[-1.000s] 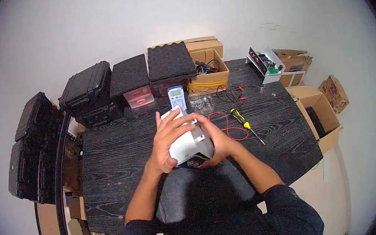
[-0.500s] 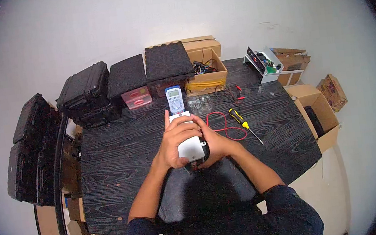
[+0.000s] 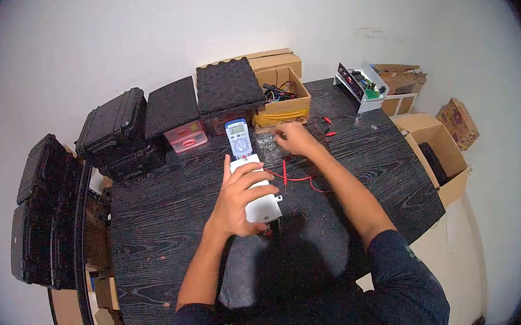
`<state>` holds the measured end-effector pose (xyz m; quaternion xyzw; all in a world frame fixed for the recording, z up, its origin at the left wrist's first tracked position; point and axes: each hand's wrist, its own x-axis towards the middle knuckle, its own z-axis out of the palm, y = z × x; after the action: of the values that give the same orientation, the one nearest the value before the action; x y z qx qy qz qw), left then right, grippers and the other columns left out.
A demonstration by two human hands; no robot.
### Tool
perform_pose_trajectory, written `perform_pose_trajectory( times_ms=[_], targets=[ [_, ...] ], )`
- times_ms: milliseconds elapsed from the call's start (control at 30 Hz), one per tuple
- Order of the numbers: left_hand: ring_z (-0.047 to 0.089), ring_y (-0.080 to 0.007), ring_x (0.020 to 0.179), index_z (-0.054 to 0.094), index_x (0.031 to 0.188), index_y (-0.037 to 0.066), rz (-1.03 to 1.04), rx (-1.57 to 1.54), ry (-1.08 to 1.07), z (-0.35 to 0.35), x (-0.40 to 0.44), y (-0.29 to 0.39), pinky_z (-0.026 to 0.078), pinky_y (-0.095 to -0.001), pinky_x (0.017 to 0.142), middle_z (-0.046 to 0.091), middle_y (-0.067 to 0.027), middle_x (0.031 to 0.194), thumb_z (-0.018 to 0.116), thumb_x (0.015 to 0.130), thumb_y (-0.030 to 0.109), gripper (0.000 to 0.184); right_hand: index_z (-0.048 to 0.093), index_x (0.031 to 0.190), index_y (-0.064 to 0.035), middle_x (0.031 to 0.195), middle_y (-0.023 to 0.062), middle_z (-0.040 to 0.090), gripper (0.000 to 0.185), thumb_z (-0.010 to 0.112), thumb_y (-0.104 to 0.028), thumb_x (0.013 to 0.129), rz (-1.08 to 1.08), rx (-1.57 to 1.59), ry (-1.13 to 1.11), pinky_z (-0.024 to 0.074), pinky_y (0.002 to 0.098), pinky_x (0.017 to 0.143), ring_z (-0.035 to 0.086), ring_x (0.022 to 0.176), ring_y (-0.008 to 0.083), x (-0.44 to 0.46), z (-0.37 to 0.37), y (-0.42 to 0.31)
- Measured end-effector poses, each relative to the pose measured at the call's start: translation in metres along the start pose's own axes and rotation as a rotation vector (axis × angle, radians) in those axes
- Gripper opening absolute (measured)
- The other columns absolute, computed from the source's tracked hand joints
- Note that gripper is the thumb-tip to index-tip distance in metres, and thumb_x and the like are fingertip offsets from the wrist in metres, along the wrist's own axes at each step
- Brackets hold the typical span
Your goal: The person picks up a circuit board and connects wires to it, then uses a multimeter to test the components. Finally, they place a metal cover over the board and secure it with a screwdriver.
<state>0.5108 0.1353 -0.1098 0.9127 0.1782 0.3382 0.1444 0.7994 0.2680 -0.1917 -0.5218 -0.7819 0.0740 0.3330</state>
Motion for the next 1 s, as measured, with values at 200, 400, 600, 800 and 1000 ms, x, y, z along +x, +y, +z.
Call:
perform_pose_trajectory(
  times_ms=[200,400,600,800,1000],
  targets=[
    [0.055,-0.0294,0.138,0.078,0.111,0.02,0.041,-0.032,0.015,0.006,0.002,-0.006,-0.001,-0.0777,0.119,0.072,0.0,0.125,0.091,0.035,0.053,0.084,0.076,0.089,0.0031,0.097,0.0271,0.074,0.015,0.068,-0.004,0.078,-0.004,-0.343,-0.291,0.0586,0.0514,0.086,0.073,0.09,0.0426,0.044,0.057,0.021],
    [0.054,-0.0302,0.138,0.076,0.114,0.019,0.031,-0.071,-0.026,-0.005,0.006,0.002,-0.001,-0.0795,0.117,0.07,-0.001,0.126,0.093,0.028,0.057,0.096,0.077,0.083,-0.003,0.088,0.0225,0.074,0.013,0.078,-0.013,0.074,-0.015,-0.406,-0.25,0.0596,0.0472,0.082,0.073,0.085,0.0406,0.053,0.076,0.036],
    [0.052,-0.0324,0.139,0.076,0.116,0.022,0.037,-0.013,-0.062,-0.009,0.007,0.007,0.0,-0.0778,0.119,0.068,-0.0014,0.127,0.095,0.025,0.06,0.1,0.072,0.085,0.0036,0.079,0.0165,0.074,0.019,0.081,-0.012,0.078,0.054,0.052,-0.083,0.0578,0.0362,0.07,0.071,0.07,0.0233,0.045,0.033,0.002],
    [0.055,-0.0324,0.135,0.076,0.113,0.022,0.061,-0.039,-0.014,-0.005,0.007,0.006,0.005,-0.0779,0.117,0.069,-0.0015,0.122,0.096,0.033,0.058,0.09,0.074,0.095,-0.003,0.084,-0.0003,0.073,0.01,0.078,-0.012,0.091,-0.019,0.902,-0.064,0.0496,0.0213,0.065,0.062,0.073,0.0037,-0.038,-0.069,-0.118],
    [0.057,-0.0331,0.131,0.076,0.11,0.017,0.093,-0.057,0.024,-0.002,0.009,0.005,0.01,-0.078,0.114,0.069,-0.0032,0.118,0.098,0.038,0.052,0.083,0.074,0.098,-0.0065,0.089,0.0034,0.075,0.022,0.083,0.0,0.079,-0.382,0.594,-0.299,0.0518,0.0287,0.061,0.067,0.07,0.0135,-0.093,-0.102,-0.171]
  ],
)
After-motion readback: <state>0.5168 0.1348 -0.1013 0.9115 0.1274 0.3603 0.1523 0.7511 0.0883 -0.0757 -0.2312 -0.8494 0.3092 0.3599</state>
